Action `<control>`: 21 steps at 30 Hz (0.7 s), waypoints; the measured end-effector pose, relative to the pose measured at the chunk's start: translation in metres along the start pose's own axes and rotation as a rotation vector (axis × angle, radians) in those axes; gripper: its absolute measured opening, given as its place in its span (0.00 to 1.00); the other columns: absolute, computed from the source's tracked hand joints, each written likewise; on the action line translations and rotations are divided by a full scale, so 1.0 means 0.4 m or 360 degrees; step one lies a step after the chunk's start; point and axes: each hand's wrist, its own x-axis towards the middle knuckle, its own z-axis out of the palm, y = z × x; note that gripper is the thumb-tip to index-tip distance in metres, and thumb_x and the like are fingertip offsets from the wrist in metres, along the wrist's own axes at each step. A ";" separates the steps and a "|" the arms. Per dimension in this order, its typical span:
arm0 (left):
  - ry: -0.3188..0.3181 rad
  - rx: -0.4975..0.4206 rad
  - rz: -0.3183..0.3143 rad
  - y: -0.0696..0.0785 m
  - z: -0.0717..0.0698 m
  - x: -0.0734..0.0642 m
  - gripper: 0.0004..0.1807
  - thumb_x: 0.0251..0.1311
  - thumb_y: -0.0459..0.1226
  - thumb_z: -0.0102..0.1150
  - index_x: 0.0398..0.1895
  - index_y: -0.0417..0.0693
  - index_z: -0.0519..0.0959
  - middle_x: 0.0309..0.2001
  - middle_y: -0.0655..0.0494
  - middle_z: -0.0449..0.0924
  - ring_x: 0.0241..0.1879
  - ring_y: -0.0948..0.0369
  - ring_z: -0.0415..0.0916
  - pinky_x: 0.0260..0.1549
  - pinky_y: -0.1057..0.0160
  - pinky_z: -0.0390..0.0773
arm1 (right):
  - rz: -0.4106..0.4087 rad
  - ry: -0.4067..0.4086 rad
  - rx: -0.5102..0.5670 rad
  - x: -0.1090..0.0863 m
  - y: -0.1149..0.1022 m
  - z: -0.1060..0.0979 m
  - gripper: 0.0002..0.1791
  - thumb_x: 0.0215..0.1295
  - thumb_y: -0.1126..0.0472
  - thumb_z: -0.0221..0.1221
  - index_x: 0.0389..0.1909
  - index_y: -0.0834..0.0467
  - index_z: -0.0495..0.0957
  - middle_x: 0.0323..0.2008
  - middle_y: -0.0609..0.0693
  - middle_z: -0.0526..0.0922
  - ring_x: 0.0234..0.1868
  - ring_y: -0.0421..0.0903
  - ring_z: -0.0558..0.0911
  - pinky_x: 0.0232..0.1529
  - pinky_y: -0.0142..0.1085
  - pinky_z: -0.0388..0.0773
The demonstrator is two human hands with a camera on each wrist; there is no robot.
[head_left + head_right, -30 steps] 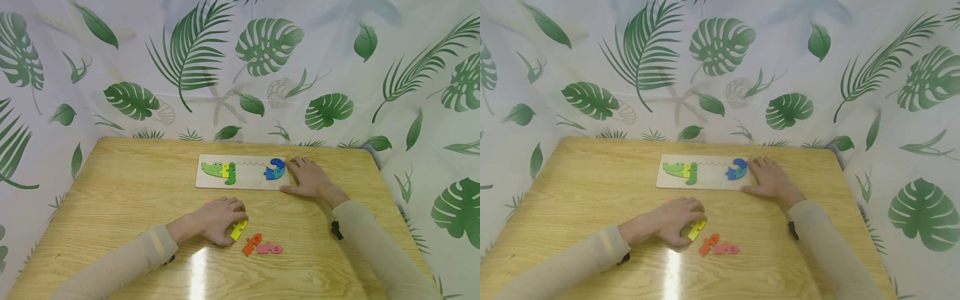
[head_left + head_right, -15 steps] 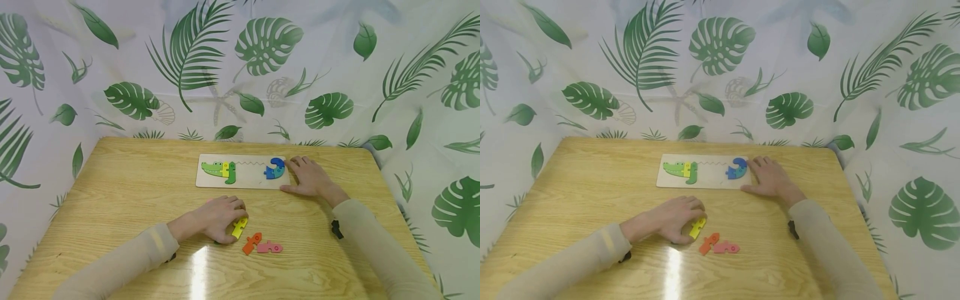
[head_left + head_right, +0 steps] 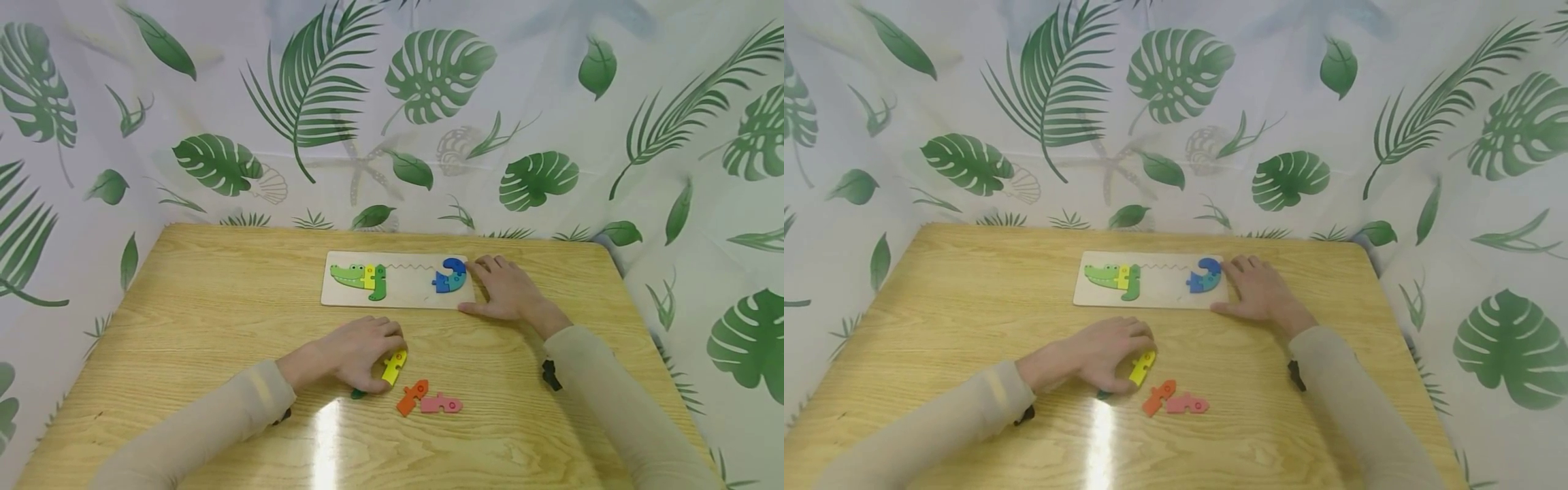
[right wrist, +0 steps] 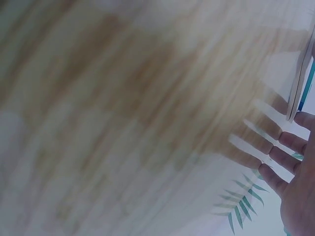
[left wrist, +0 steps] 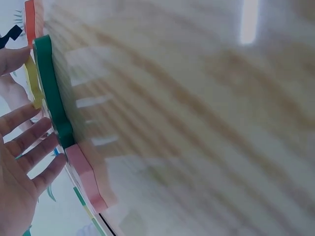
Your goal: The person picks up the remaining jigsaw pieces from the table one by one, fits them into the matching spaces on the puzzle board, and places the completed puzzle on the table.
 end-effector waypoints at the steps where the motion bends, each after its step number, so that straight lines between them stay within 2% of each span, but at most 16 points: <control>1: 0.0003 0.0001 0.0000 -0.002 -0.001 0.002 0.36 0.59 0.61 0.64 0.66 0.54 0.78 0.65 0.54 0.78 0.61 0.57 0.76 0.66 0.55 0.77 | 0.0002 0.0003 -0.0002 0.000 0.001 0.000 0.60 0.61 0.18 0.55 0.82 0.56 0.59 0.74 0.62 0.69 0.74 0.65 0.69 0.75 0.65 0.66; 11: 0.0047 -0.0004 0.0001 -0.028 -0.012 0.016 0.36 0.59 0.60 0.63 0.67 0.54 0.78 0.63 0.55 0.79 0.58 0.57 0.77 0.63 0.56 0.78 | -0.0016 0.0010 -0.0010 0.005 0.002 -0.001 0.61 0.61 0.17 0.53 0.83 0.55 0.59 0.74 0.62 0.70 0.74 0.64 0.69 0.74 0.64 0.67; 21: 0.0081 -0.0011 -0.0058 -0.040 -0.023 0.030 0.36 0.58 0.60 0.63 0.67 0.53 0.77 0.62 0.55 0.79 0.55 0.58 0.76 0.58 0.57 0.78 | 0.0000 -0.0004 -0.0026 0.002 0.000 0.003 0.61 0.61 0.17 0.54 0.83 0.56 0.59 0.74 0.62 0.69 0.74 0.64 0.69 0.74 0.65 0.67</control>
